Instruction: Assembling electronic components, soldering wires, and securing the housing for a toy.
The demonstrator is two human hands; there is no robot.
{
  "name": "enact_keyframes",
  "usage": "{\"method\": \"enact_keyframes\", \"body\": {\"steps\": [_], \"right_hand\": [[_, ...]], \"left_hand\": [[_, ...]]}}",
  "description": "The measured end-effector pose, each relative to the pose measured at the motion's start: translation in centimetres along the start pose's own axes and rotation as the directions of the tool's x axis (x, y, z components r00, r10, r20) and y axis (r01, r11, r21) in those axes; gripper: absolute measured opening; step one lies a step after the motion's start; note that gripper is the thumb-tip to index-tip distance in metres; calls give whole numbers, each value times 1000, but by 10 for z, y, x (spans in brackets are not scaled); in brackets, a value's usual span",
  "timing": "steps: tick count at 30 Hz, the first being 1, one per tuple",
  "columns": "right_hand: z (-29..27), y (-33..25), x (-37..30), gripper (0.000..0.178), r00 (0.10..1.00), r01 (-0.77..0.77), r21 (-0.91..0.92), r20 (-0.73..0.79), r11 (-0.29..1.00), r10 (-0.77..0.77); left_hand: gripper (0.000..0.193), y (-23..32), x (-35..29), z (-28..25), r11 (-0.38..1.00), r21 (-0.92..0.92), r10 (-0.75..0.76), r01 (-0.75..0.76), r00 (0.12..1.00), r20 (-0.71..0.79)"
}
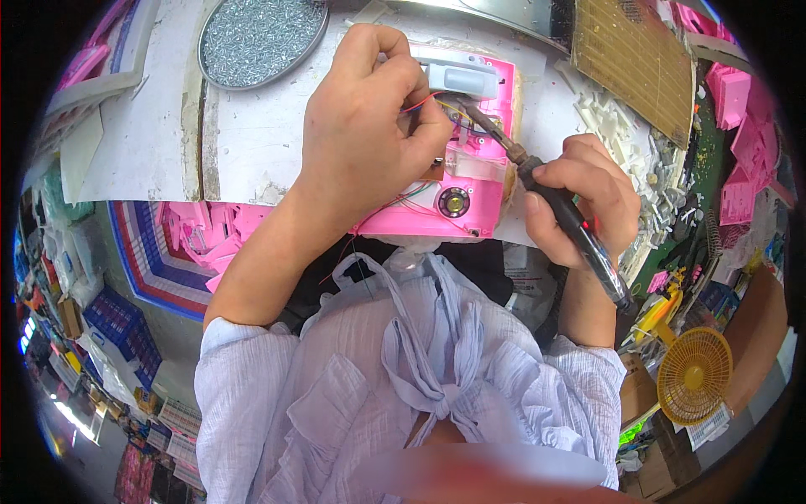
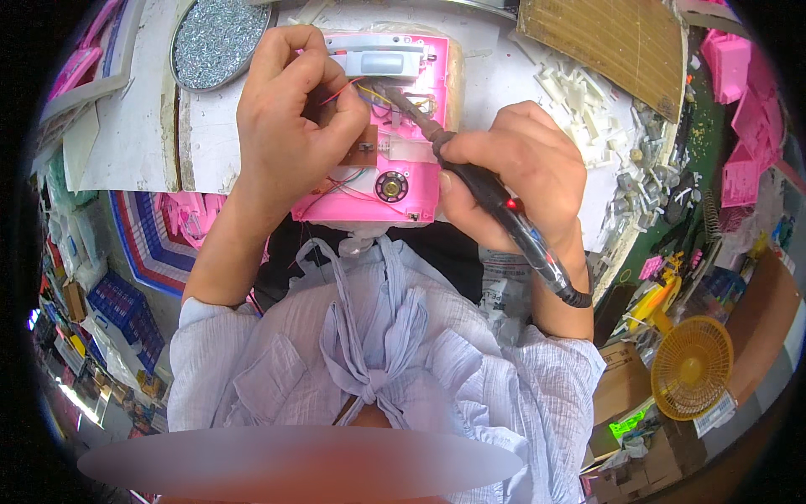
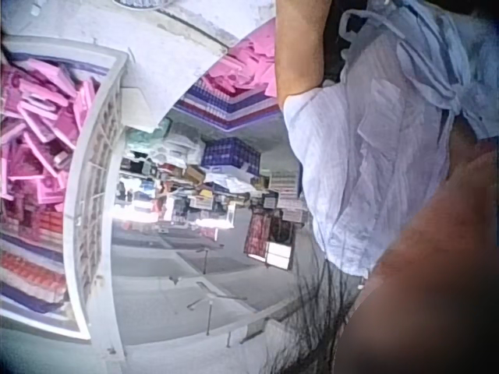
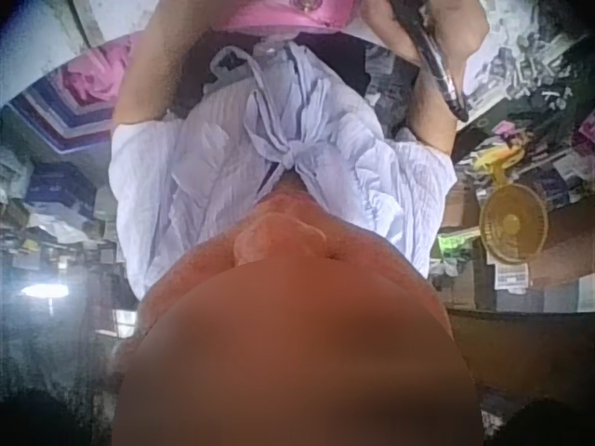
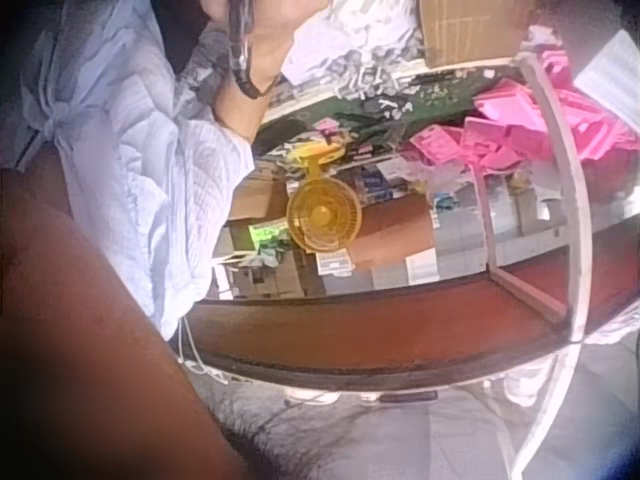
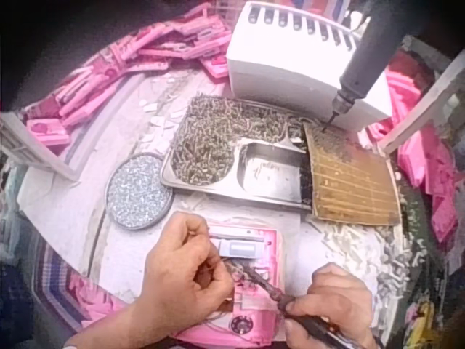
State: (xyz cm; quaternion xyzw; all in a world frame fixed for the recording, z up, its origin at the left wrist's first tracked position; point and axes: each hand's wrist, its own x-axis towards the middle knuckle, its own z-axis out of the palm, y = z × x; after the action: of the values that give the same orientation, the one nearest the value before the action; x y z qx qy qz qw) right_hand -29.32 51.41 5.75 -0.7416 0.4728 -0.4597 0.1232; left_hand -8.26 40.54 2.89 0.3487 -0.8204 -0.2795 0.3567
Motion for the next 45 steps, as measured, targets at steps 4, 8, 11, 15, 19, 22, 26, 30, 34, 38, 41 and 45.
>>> {"method": "enact_keyframes", "body": {"steps": [4,8,11,15,19,22,26,30,34,38,41,45], "right_hand": [[-6,-1,-4,34,999,9,-3,-44,1000,-9],[-13,-2,-7,32,999,-20,8,-44,1000,21],[-15,-2,-11,30,998,-25,-4,-63,1000,24],[-19,-7,-16,29,995,-81,4,-61,997,81],[-29,-4,-21,29,990,-58,-4,-128,998,57],[-33,-6,-29,27,978,-88,-8,-189,996,85],[-31,-6,-28,28,975,-99,-2,-199,995,97],[-31,-7,-39,33,951,-151,47,-267,987,158],[-6,-23,-41,42,813,-459,232,-278,857,511],[32,-12,-16,54,890,-375,248,-173,893,422],[43,-5,-15,58,890,-368,268,-176,890,421],[43,-12,-16,55,900,-379,148,-173,914,401]], "left_hand": [[13,-1,1,1,1000,8,23,-23,1000,-17],[13,-1,1,0,1000,12,24,-24,1000,-8],[11,0,1,0,999,18,38,-38,999,-7],[11,-1,0,-2,997,35,74,-74,997,-7],[18,14,-5,-9,993,106,60,-53,996,-62],[19,30,-17,-12,993,-87,91,-79,986,137],[15,31,-14,2,970,47,206,-239,908,365],[12,28,-9,4,987,-56,158,-148,921,356],[8,23,-7,-3,949,-276,-30,149,920,392],[5,20,-8,-3,839,-361,-212,407,856,472],[6,20,-3,-8,865,-319,-185,387,838,514],[7,20,-5,-9,850,-331,-186,410,821,540]]}}
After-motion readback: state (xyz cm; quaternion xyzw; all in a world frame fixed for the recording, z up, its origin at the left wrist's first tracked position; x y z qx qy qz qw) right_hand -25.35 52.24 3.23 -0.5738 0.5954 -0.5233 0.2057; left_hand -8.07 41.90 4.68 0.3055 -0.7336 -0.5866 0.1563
